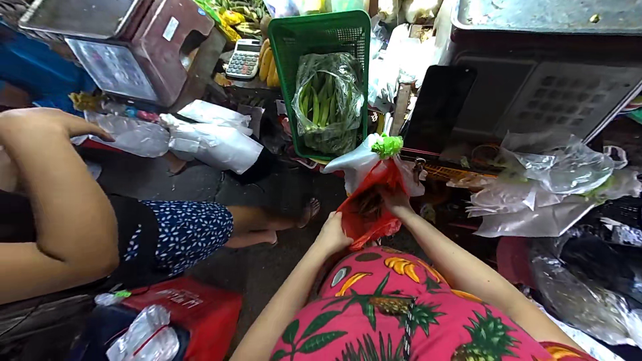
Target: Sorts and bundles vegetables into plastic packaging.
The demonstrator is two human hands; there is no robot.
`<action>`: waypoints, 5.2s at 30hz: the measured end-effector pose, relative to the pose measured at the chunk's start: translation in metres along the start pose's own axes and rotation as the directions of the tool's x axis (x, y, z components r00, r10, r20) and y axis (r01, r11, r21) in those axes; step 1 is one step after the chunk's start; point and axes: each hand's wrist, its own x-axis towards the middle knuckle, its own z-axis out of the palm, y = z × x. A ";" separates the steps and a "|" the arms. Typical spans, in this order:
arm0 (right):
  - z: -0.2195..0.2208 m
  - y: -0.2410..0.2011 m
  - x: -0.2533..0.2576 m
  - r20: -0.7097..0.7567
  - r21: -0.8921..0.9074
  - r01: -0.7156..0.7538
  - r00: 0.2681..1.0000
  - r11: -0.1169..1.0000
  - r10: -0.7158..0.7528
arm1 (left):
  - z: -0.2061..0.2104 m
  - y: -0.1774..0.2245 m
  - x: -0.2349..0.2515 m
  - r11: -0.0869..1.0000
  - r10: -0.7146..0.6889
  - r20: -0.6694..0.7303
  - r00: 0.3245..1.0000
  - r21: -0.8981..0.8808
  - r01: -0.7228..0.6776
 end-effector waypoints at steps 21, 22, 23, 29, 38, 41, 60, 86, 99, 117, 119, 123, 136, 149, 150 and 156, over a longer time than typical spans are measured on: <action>-0.054 -0.123 -0.115 0.357 -0.495 0.717 0.682 0.490 -0.638 | -0.179 0.049 0.028 0.951 0.273 -0.584 0.765 0.045 -0.305; -0.051 -0.135 -0.110 0.337 -0.497 0.749 0.633 0.439 -0.697 | -0.188 0.055 0.043 0.956 0.276 -0.614 0.740 0.093 -0.279; -0.047 -0.149 -0.103 0.329 -0.514 0.760 0.603 0.398 -0.727 | -0.196 0.062 0.056 0.964 0.260 -0.622 0.738 0.126 -0.233; -0.021 -0.242 -0.029 0.238 -0.779 0.546 0.711 0.307 -0.661 | -0.212 0.086 0.100 0.990 0.087 -0.559 0.825 0.143 -0.008; 0.004 -0.269 0.020 0.117 -0.881 0.359 0.795 0.307 -0.595 | -0.225 0.087 0.098 0.997 0.082 -0.324 0.942 0.031 -0.076; -0.002 -0.272 0.017 0.121 -0.863 0.366 0.820 0.349 -0.559 | -0.222 0.096 0.099 0.997 0.053 -0.310 0.949 0.064 -0.034; 0.001 -0.296 0.047 0.189 -0.880 0.443 0.658 0.171 -0.729 | -0.256 0.031 0.061 0.321 0.175 -0.749 0.639 -0.570 -0.756; -0.001 -0.334 0.049 0.426 -0.834 0.539 0.493 -0.118 -0.759 | -0.192 -0.033 -0.028 -0.253 0.147 -0.254 0.956 -0.944 -0.212; -0.004 -0.296 -0.076 0.420 -0.654 0.728 0.120 -0.208 -0.900 | -0.173 -0.013 -0.029 -0.102 0.521 -0.309 0.796 -0.948 -0.301; 0.031 -0.254 -0.087 0.742 -0.569 0.728 0.256 -0.382 -0.619 | -0.189 -0.013 -0.053 0.518 0.496 0.013 0.868 -0.807 -0.284; 0.028 -0.258 -0.085 0.714 -0.605 0.761 0.388 -0.234 -0.583 | -0.199 -0.024 -0.058 0.491 0.527 -0.019 0.849 -0.809 -0.323; 0.016 -0.259 -0.076 0.648 -0.480 0.837 0.541 0.264 -0.536 | -0.206 -0.041 -0.072 0.265 0.640 -0.271 0.719 -0.800 -0.538; 0.020 -0.230 -0.098 0.655 -0.141 0.742 0.566 0.655 -0.501 | -0.160 0.016 -0.050 0.326 0.230 -0.816 0.530 -0.449 -0.832; 0.041 -0.236 -0.088 0.240 -0.004 0.988 0.148 0.152 -0.959 | -0.155 0.031 -0.049 0.563 0.320 -0.779 0.540 -0.302 -0.769; 0.039 -0.234 -0.087 0.266 -0.012 0.985 0.169 0.172 -0.949 | -0.154 0.030 -0.048 0.552 0.325 -0.759 0.564 -0.332 -0.765; 0.020 -0.228 -0.084 0.217 -0.001 0.977 0.209 0.214 -0.954 | -0.150 0.022 -0.044 0.477 0.530 -0.553 0.643 -0.433 -0.765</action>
